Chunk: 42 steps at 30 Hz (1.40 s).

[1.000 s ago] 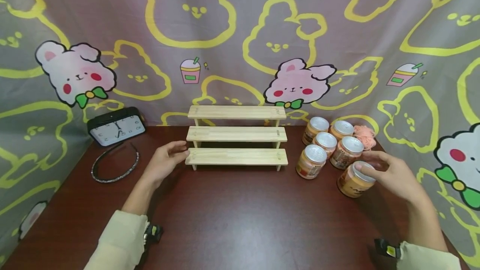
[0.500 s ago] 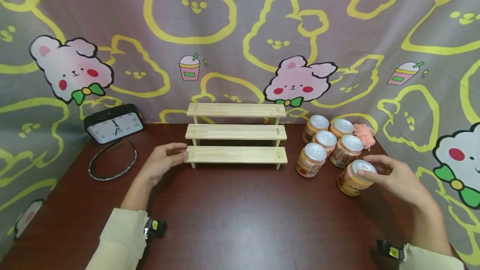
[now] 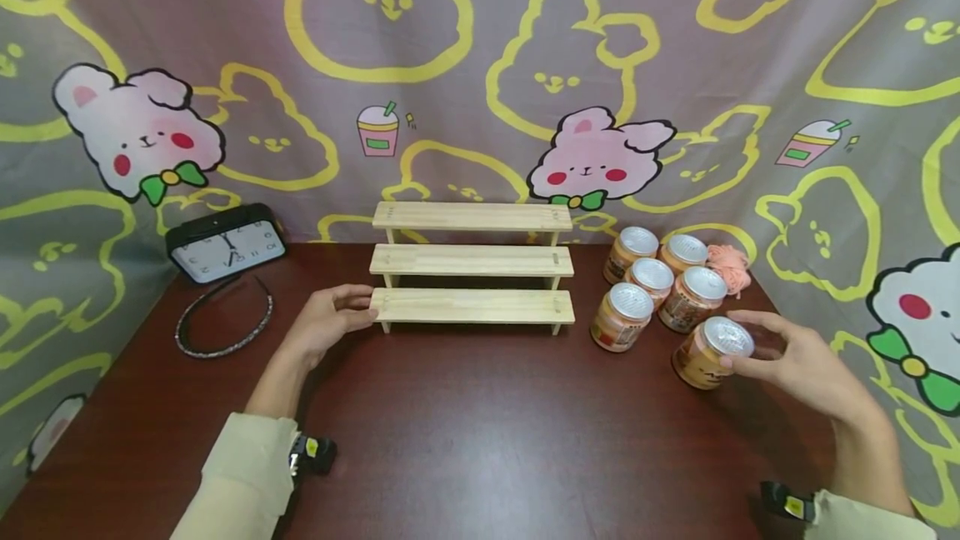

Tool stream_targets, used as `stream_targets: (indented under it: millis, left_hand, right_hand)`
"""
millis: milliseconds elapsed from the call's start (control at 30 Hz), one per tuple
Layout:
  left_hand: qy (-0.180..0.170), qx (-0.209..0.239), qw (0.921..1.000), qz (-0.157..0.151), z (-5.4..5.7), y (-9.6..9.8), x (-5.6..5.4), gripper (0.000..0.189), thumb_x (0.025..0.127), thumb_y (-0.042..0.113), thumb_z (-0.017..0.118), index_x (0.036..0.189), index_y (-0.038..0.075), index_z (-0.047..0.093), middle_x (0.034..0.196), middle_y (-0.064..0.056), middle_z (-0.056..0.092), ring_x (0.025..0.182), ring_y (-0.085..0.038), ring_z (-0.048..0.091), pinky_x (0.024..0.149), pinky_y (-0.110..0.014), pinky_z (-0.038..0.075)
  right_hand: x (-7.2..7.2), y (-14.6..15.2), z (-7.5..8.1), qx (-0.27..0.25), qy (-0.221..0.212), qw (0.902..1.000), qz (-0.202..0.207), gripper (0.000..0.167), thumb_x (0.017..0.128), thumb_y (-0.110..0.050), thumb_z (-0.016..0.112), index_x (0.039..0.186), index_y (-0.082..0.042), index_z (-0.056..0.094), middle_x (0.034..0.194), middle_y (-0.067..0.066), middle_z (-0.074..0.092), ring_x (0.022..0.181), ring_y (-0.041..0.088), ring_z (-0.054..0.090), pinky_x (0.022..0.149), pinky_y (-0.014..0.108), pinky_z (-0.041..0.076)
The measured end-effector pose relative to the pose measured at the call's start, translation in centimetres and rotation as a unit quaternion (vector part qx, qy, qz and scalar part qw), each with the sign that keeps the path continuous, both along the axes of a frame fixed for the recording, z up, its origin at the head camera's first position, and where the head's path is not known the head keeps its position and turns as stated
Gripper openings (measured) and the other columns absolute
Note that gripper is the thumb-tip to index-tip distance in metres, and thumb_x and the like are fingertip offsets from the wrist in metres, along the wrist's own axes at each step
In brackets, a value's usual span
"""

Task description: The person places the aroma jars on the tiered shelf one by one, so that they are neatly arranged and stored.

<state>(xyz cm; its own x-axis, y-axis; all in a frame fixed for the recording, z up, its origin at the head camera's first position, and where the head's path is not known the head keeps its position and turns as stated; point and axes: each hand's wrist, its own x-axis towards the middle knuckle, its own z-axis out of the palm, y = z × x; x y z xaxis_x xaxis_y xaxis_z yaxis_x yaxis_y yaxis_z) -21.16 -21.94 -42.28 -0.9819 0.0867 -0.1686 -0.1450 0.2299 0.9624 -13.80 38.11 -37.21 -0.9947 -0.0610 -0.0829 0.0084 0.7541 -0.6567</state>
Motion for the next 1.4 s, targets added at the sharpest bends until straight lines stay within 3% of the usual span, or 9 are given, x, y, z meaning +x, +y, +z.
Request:
stream_targets:
  millis: [67, 267, 500, 800, 933, 1400]
  left_hand:
    - [0.0, -0.004, 1.0, -0.001, 0.1, 0.0, 0.1, 0.05, 0.095, 0.0, 0.068, 0.14, -0.011, 0.05, 0.128, -0.029, 0.058, 0.093, -0.011, 0.065, 0.081, -0.02, 0.057]
    - [0.006, -0.01, 0.9999, -0.007, 0.3, -0.1, 0.3, 0.051, 0.093, 0.001, 0.07, 0.14, -0.012, 0.051, 0.127, -0.029, 0.06, 0.093, -0.011, 0.065, 0.079, -0.019, 0.055]
    - [-0.002, 0.015, 0.9999, -0.006, 0.0, -0.2, 0.3, 0.051, 0.092, -0.003, 0.068, 0.139, -0.015, 0.05, 0.127, -0.028, 0.061, 0.094, -0.009, 0.066, 0.083, -0.02, 0.057]
    - [-0.007, 0.034, 0.9994, -0.005, -0.1, -0.5, 0.6, 0.048, 0.094, -0.004, 0.066, 0.138, -0.016, 0.05, 0.134, -0.033, 0.055, 0.096, -0.007, 0.066, 0.087, -0.021, 0.056]
    - [-0.006, 0.038, 0.9992, -0.01, 0.0, -0.6, 0.8, 0.048, 0.095, -0.005, 0.064, 0.139, -0.016, 0.048, 0.136, -0.034, 0.053, 0.098, -0.007, 0.065, 0.088, -0.02, 0.056]
    - [-0.012, 0.066, 0.9977, -0.002, -0.3, -0.6, 1.5, 0.045, 0.098, -0.006, 0.06, 0.14, -0.015, 0.047, 0.138, -0.034, 0.052, 0.102, -0.009, 0.065, 0.094, -0.027, 0.055]
  right_hand:
    - [0.1, 0.0, -0.1, -0.006, 0.01, 0.9999, 0.005, 0.073, 0.088, -0.027, 0.083, 0.142, 0.006, 0.047, 0.13, 0.029, 0.053, 0.097, 0.009, 0.064, 0.07, 0.019, 0.057]
    - [0.2, 0.1, -0.4, -0.002, 0.057, 0.9983, 0.014, 0.065, 0.088, -0.021, 0.083, 0.137, 0.008, 0.053, 0.128, 0.029, 0.054, 0.092, -0.01, 0.056, 0.069, 0.013, 0.055]
    - [0.2, 0.2, -0.8, -0.004, 0.098, 0.9951, 0.009, 0.062, 0.085, -0.018, 0.085, 0.134, 0.008, 0.058, 0.125, 0.023, 0.058, 0.093, -0.013, 0.056, 0.07, 0.009, 0.054]
    - [0.2, -0.1, -0.7, -0.01, 0.147, 0.989, -0.013, 0.057, 0.083, -0.017, 0.086, 0.13, 0.005, 0.063, 0.114, -0.017, 0.057, 0.092, -0.016, 0.054, 0.074, 0.003, 0.049]
    - [0.1, -0.2, -0.2, -0.021, 0.165, 0.9856, -0.028, 0.057, 0.084, -0.015, 0.086, 0.131, 0.006, 0.062, 0.112, -0.026, 0.054, 0.093, -0.016, 0.054, 0.076, 0.001, 0.047]
    - [-0.3, -1.1, 1.8, -0.083, 0.213, 0.9694, -0.09, 0.052, 0.083, -0.007, 0.084, 0.131, 0.001, 0.066, 0.108, -0.026, 0.059, 0.087, -0.009, 0.058, 0.074, 0.001, 0.048]
